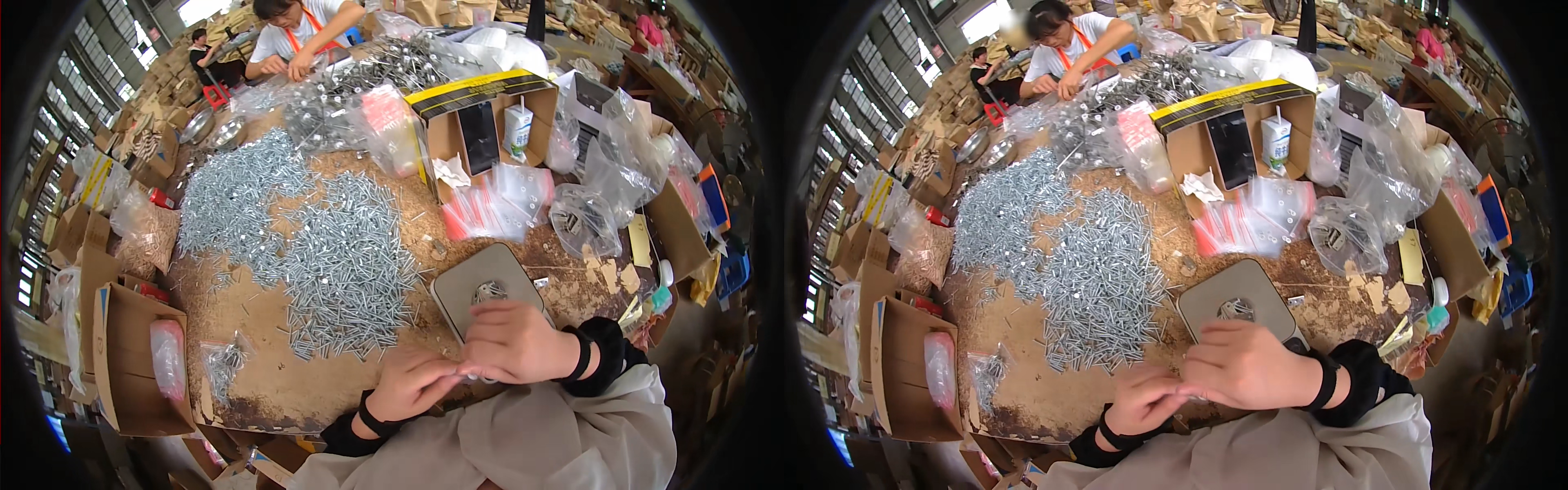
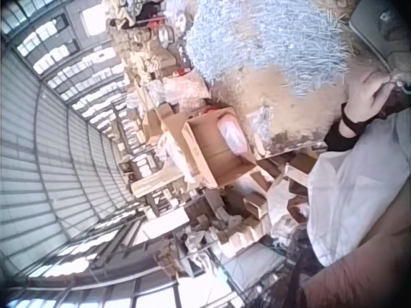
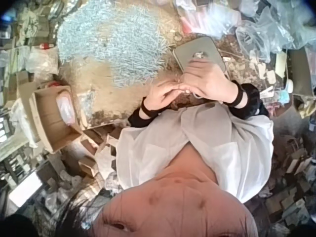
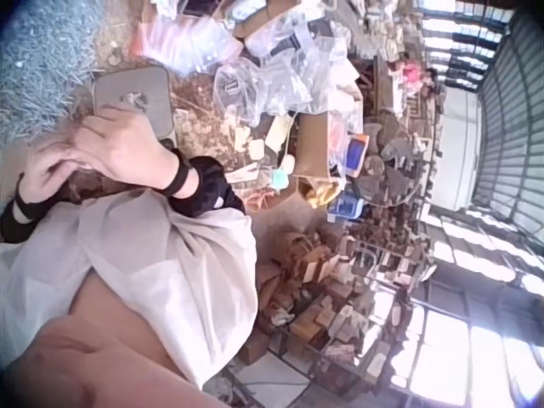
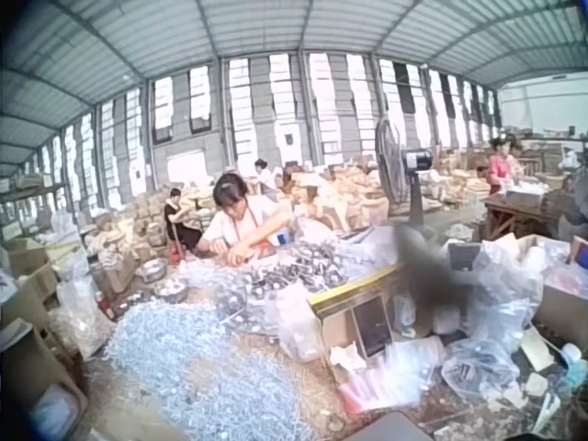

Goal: The person scoops metal screws from a large pile on a table and places them onto a digital scale. After weighing, the person transfers the screws into small plastic bags and seals them. The process is repeated continuously throughout the video.

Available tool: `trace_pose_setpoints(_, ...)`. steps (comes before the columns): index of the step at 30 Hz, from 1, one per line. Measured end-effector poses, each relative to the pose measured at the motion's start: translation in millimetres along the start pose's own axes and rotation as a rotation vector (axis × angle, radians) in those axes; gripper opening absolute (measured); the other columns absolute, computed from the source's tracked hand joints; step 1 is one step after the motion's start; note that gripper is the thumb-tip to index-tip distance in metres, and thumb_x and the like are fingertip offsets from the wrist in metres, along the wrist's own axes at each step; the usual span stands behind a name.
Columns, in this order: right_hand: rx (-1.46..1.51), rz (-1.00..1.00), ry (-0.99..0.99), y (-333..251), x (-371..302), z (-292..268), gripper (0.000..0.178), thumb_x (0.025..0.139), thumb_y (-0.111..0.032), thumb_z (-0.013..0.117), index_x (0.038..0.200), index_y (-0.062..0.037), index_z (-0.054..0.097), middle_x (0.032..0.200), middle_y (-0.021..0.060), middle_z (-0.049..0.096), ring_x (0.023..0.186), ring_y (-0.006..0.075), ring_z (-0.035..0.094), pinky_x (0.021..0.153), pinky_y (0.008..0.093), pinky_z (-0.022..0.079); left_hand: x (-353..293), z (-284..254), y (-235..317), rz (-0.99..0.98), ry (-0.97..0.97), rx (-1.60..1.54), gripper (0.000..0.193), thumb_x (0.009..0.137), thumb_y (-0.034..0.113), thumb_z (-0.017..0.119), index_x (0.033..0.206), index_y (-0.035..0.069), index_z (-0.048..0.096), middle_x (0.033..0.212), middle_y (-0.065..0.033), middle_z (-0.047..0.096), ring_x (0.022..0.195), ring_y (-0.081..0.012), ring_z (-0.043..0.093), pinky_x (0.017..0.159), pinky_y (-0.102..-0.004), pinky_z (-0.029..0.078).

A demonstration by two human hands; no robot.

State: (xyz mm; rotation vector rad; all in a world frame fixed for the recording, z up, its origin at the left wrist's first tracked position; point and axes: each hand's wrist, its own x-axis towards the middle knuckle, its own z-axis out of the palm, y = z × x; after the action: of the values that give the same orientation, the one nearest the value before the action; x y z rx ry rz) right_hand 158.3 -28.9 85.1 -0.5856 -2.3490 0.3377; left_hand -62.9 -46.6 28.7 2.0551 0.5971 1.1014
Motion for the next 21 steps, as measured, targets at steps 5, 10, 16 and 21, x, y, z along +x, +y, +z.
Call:
trace_pose_setpoints(5, 0.071, -0.009, -0.185, 4, -4, 3, 0.023, 0.092, -0.021, 0.066, 0.081, -0.0061, 0.052, 0.078, 0.0078, 0.055, 0.071, 0.0285, 0.059, 0.074, 0.0364, 0.052, -3, -2, -6, 0.048, -0.183, -0.047, 0.016, 0.085, 0.009, 0.074, 0.099, 0.006, 0.067, 0.081, -0.0091, 0.064, 0.068, -0.0295, 0.062, 0.059, -0.0373, 0.046)
trace_pose_setpoints(10, 0.071, 0.051, -0.079, -5, -1, 4, 0.018, 0.088, -0.020, 0.067, 0.098, -0.0064, 0.060, 0.100, 0.0087, 0.063, 0.085, 0.0286, 0.064, 0.076, 0.0362, 0.053, -9, 6, -7, -0.044, -0.174, -0.232, 0.013, 0.088, 0.009, 0.073, 0.098, 0.006, 0.065, 0.080, -0.0095, 0.062, 0.071, -0.0315, 0.061, 0.060, -0.0394, 0.046)
trace_pose_setpoints(16, -0.042, -0.178, -0.025, -9, -3, 11, 0.037, 0.079, -0.022, 0.074, 0.113, -0.0097, 0.066, 0.119, 0.0097, 0.061, 0.105, 0.0305, 0.062, 0.088, 0.0420, 0.056, -13, 7, -8, 0.007, -0.063, -0.369, 0.014, 0.086, 0.013, 0.077, 0.087, 0.005, 0.065, 0.078, -0.0078, 0.062, 0.071, -0.0287, 0.062, 0.061, -0.0379, 0.046)
trace_pose_setpoints(21, 0.050, -0.174, -0.011, -13, -5, 18, 0.033, 0.080, -0.017, 0.070, 0.111, -0.0070, 0.066, 0.123, 0.0117, 0.060, 0.114, 0.0310, 0.058, 0.095, 0.0444, 0.055, -20, 4, -17, -0.014, -0.056, -0.470, 0.016, 0.080, 0.015, 0.082, 0.083, 0.006, 0.068, 0.079, -0.0045, 0.065, 0.072, -0.0215, 0.064, 0.063, -0.0332, 0.049)
